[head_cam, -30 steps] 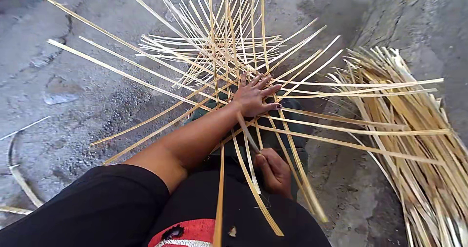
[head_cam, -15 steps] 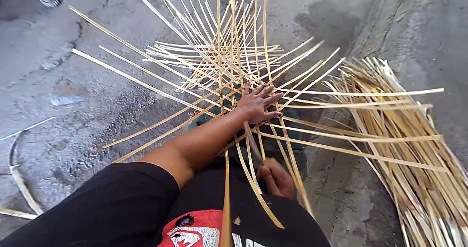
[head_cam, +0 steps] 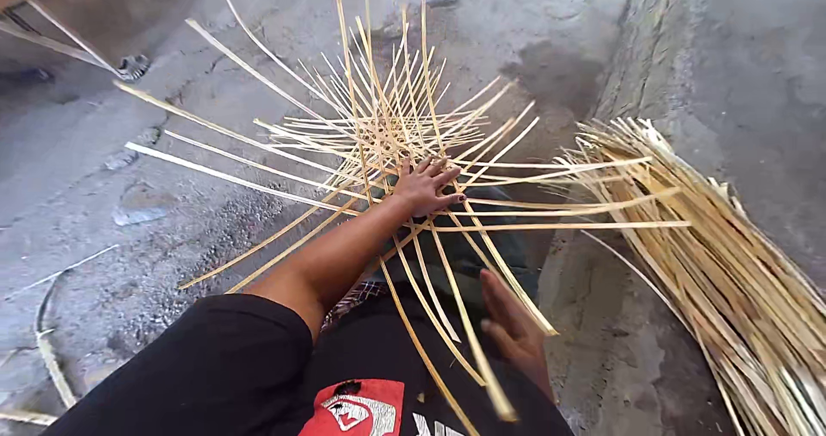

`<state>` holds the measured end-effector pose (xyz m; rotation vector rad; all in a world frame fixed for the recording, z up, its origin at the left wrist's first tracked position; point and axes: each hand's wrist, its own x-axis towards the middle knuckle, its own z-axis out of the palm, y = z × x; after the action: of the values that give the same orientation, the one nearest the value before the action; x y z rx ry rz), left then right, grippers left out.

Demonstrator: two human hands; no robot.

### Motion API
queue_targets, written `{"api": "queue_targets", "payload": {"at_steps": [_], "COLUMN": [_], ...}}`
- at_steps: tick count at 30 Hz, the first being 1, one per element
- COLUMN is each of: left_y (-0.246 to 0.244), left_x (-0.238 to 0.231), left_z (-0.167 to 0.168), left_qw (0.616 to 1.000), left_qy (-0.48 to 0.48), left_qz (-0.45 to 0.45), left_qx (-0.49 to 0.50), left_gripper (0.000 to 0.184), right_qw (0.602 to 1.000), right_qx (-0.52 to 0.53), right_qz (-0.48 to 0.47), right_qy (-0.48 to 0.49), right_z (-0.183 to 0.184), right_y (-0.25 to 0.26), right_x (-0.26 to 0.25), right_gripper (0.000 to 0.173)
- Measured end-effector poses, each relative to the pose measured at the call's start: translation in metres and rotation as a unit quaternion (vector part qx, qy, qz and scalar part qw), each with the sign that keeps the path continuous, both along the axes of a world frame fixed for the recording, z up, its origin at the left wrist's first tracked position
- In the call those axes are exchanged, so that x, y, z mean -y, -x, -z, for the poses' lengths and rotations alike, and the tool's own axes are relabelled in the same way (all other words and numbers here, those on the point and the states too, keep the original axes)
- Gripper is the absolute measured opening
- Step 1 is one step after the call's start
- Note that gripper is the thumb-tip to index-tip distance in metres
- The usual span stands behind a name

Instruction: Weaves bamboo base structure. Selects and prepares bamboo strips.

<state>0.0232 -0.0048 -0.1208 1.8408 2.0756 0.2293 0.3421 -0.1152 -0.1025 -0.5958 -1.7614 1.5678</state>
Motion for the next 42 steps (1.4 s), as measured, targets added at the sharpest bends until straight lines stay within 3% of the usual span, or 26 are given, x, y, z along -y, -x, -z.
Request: {"api": "queue_targets", "payload": {"at_steps": [4, 6, 8, 9, 11, 14, 18, 23, 29, 32, 36, 42], "left_y": [0.000, 0.001, 0.002, 0.003, 0.003, 0.003, 0.005, 0.001, 0.002, 0.003, 0.007, -0.003], "left_x": [0.002, -0.001, -0.001, -0.001, -0.001, -0.005, -0.031, -0.056, -0.058, -0.054, -0.051, -0.043], "left_z": [0.000, -0.002, -0.003, -0.004, -0.004, -0.007, -0.003, 0.009, 0.018, 0.018, 0.019, 0.010], "left_qw": [1.000, 1.000, 1.000, 1.000, 1.000, 0.999, 0.996, 0.999, 0.999, 0.999, 0.999, 0.997], "left_qy": [-0.002, 0.009, 0.008, 0.009, 0.010, -0.017, -0.065, 0.021, 0.013, 0.004, -0.008, 0.014], "left_qz": [-0.001, 0.004, 0.007, 0.007, 0.009, -0.007, -0.041, -0.043, -0.043, -0.043, -0.053, -0.082], "left_qx": [-0.002, -0.004, -0.002, -0.003, -0.001, 0.026, 0.046, 0.019, 0.005, 0.004, -0.007, 0.000], "left_gripper": [0.081, 0.081, 0.081, 0.081, 0.081, 0.078, 0.068, 0.074, 0.067, 0.061, 0.058, 0.060], "right_qw": [0.958, 0.951, 0.950, 0.946, 0.923, 0.911, 0.910, 0.920, 0.936, 0.939, 0.932, 0.966], "right_qx": [0.123, 0.130, 0.124, 0.129, 0.145, 0.147, 0.153, 0.147, 0.163, 0.147, 0.118, 0.009], "right_qz": [0.117, 0.177, 0.209, 0.207, 0.198, 0.183, 0.180, 0.179, 0.189, 0.093, -0.012, -0.060], "right_qy": [-0.231, -0.218, -0.196, -0.215, -0.297, -0.337, -0.341, -0.317, -0.247, -0.298, -0.341, -0.253], "right_z": [-0.005, -0.001, 0.001, -0.001, -0.006, -0.010, -0.011, 0.000, 0.007, -0.003, -0.002, -0.020], "right_y": [0.020, 0.022, 0.020, 0.019, 0.018, 0.018, 0.018, 0.019, 0.031, 0.039, 0.051, 0.080], "right_x": [-0.014, -0.015, -0.018, -0.021, -0.025, -0.027, -0.024, -0.013, -0.031, -0.049, -0.061, -0.089], "right_gripper": [0.041, 0.028, 0.036, 0.041, 0.031, 0.023, 0.024, 0.025, 0.035, 0.022, 0.022, 0.024]}}
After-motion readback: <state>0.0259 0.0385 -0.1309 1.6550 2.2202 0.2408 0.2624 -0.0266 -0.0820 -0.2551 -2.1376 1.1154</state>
